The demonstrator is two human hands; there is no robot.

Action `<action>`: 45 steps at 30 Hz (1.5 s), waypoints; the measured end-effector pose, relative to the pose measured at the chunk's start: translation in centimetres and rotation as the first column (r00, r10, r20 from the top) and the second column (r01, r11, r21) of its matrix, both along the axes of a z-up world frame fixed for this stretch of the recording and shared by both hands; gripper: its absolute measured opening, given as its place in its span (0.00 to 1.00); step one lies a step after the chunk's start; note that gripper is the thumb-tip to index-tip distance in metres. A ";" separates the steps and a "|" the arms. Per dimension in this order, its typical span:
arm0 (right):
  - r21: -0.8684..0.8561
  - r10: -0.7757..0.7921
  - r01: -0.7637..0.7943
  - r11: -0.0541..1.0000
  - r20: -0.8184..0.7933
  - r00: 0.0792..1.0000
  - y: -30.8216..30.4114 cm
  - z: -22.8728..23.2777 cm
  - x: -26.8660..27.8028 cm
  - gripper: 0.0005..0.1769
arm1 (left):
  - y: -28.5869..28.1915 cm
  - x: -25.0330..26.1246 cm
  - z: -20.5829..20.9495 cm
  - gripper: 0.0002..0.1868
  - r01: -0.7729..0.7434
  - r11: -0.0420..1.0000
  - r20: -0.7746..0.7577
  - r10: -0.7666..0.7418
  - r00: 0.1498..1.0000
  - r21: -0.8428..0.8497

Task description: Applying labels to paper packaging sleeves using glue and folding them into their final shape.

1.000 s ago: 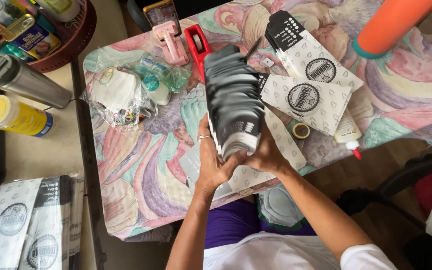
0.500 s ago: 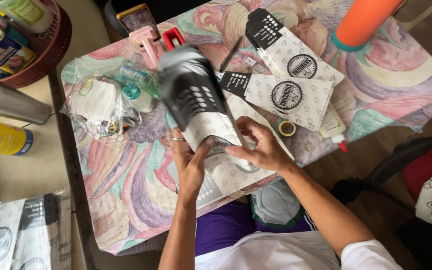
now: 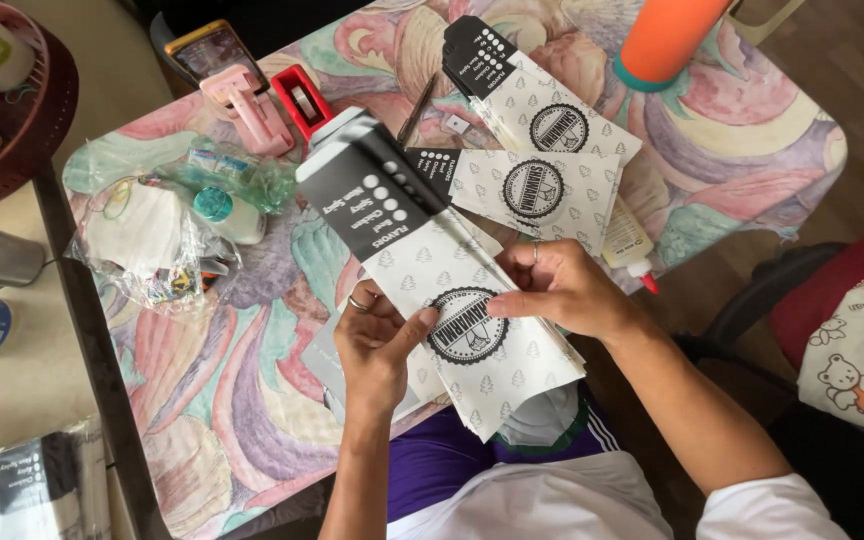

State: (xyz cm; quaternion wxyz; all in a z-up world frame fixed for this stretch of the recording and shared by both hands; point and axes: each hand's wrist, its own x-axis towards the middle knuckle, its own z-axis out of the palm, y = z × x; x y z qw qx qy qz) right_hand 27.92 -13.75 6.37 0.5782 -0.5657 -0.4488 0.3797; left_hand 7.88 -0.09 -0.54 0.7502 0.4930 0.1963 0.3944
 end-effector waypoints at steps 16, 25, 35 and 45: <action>-0.092 0.178 -0.186 0.978 -0.092 0.980 -4.4 3.7 -2.3 0.20 | -2.4 -3.7 10.3 0.14 -0.009 0.509 -0.265 0.461 0.847 0.861; -0.026 0.136 -0.411 0.911 -0.923 0.360 -7.6 0.1 0.6 0.66 | -2.6 -2.2 14.2 0.08 0.057 -0.687 0.012 0.096 0.995 0.725; -0.525 -0.097 -0.113 0.844 -0.356 0.929 -5.5 8.6 6.6 0.37 | -0.9 0.0 12.2 0.24 0.213 -0.552 -0.083 0.250 0.965 0.806; -0.249 -0.304 0.307 0.918 0.054 0.951 8.0 5.9 32.7 0.22 | 4.0 -4.9 8.2 0.35 0.277 -0.124 -0.173 0.530 0.830 0.953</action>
